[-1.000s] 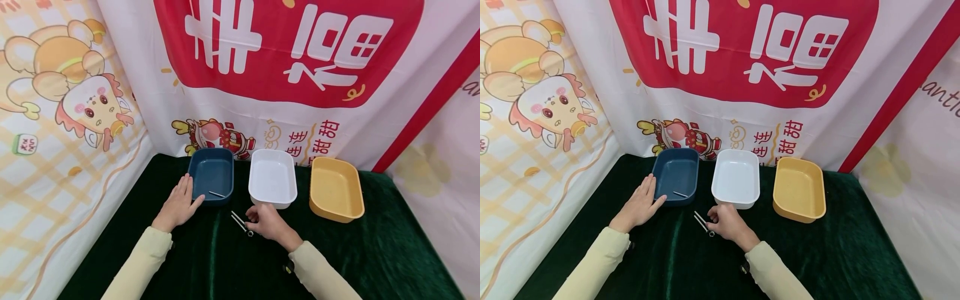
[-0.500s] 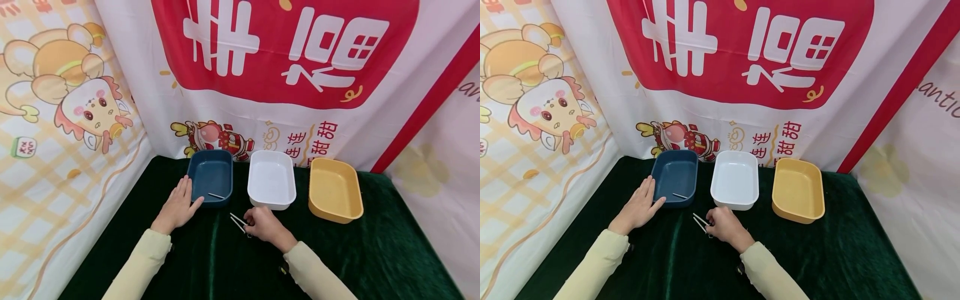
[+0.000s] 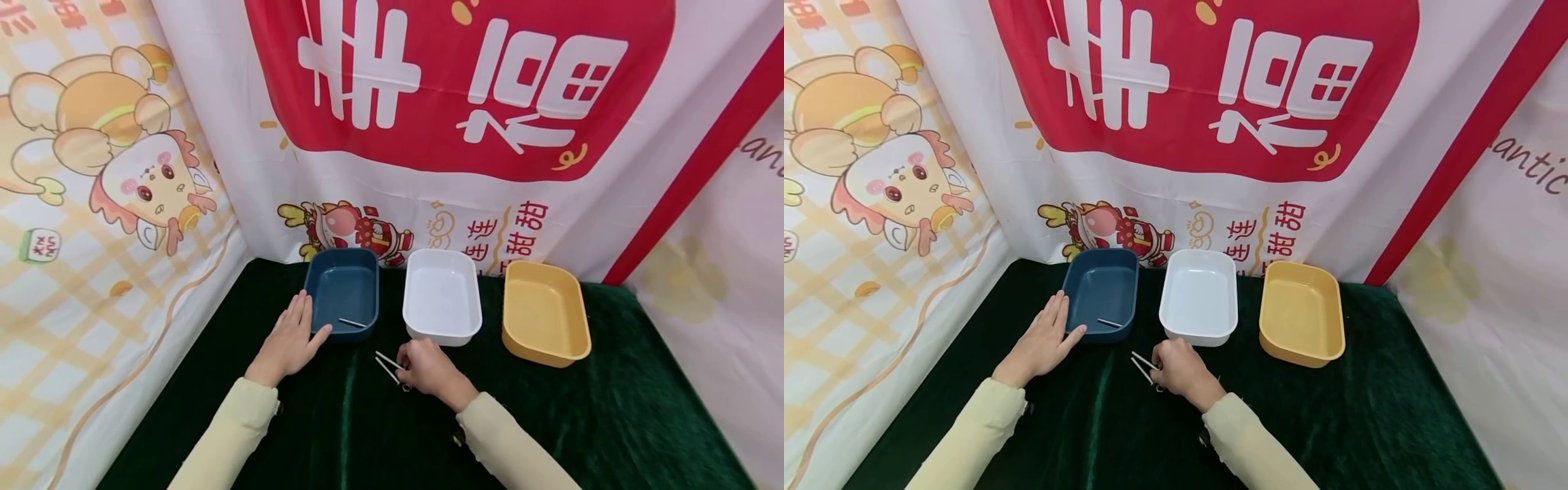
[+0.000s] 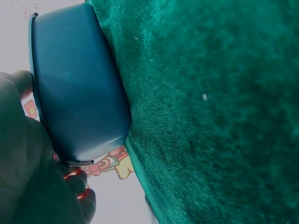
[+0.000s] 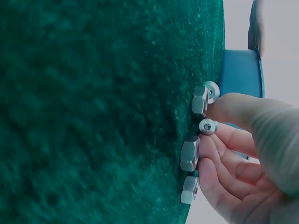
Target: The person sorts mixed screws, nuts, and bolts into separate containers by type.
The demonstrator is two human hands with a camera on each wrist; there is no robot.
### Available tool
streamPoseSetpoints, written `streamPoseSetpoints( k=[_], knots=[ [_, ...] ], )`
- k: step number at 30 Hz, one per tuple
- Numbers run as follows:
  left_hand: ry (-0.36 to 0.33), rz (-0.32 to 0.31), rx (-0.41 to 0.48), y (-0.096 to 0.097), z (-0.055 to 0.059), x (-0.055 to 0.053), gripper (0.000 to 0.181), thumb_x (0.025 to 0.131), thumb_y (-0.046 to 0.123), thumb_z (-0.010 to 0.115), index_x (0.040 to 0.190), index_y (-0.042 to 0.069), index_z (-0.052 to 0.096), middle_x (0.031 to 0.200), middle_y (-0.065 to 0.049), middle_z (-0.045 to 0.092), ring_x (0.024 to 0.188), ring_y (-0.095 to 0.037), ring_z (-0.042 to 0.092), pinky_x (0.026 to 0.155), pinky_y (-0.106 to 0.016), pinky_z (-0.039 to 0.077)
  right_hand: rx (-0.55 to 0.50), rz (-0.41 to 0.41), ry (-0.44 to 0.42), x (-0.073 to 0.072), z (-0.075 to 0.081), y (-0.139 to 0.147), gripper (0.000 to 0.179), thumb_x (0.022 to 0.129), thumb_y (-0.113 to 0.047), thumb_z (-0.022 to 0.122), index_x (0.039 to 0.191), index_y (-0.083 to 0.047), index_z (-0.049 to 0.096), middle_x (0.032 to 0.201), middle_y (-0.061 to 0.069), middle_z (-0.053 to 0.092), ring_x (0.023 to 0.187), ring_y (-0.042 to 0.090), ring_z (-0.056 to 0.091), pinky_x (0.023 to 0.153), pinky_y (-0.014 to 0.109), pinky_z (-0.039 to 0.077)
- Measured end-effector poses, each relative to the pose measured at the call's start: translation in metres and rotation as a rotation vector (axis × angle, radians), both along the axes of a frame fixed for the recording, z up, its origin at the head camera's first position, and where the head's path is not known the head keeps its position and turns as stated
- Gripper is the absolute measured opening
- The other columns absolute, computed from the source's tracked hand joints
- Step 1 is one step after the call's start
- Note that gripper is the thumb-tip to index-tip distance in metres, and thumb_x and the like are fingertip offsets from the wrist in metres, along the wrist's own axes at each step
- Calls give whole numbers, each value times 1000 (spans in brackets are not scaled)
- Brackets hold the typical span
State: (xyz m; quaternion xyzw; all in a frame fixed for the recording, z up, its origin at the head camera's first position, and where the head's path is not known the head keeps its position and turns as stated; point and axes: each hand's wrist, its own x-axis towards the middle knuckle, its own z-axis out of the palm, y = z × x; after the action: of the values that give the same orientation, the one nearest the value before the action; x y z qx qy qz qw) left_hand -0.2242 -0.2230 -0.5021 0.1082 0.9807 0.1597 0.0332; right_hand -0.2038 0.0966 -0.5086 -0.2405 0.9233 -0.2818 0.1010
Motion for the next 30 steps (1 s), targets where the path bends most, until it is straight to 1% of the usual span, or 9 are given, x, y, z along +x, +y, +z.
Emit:
streamPoseSetpoints(
  k=[7, 10, 19, 25, 30],
  knots=[
    [7, 3, 1, 1, 3, 2, 91, 110, 58, 40, 167, -5, 7, 178, -22, 0, 165, -44, 4, 132, -63, 13, -13, 8, -55, -2, 0, 1, 6, 90, -10, 78, 87, -13, 74, 73, -7, 67, 61, 3, 62, 59, 20, 53],
    [13, 2, -2, 1, 3, 3, 92, 110, 59, 40, 167, -5, 8, 178, -22, 1, 165, -44, 5, 132, -63, 14, -12, -1, -57, -2, -1, 0, 7, 90, -11, 78, 85, -14, 74, 71, -8, 66, 60, 3, 62, 57, 20, 52],
    [16, 5, 2, 1, 2, 7, 91, 110, 59, 40, 167, -5, 9, 178, -22, 2, 165, -44, 5, 132, -64, 14, -25, 4, 5, 1, -7, 2, 8, 89, -10, 76, 85, -16, 74, 71, -9, 65, 59, 2, 59, 58, 20, 51],
    [20, 5, 8, 2, 4, 7, 91, 110, 58, 41, 167, -6, 10, 178, -23, 3, 165, -45, 6, 132, -64, 14, -26, 18, 73, -1, -9, 4, 6, 88, -10, 76, 85, -15, 75, 73, -9, 66, 62, -1, 58, 61, 18, 51],
    [15, 8, 12, 2, 4, 6, 91, 110, 58, 41, 167, -6, 9, 178, -22, 2, 165, -44, 5, 132, -64, 14, -46, 40, 110, -2, -8, 7, 6, 86, -9, 77, 85, -15, 76, 76, -8, 68, 65, -2, 59, 63, 18, 53]
  ],
)
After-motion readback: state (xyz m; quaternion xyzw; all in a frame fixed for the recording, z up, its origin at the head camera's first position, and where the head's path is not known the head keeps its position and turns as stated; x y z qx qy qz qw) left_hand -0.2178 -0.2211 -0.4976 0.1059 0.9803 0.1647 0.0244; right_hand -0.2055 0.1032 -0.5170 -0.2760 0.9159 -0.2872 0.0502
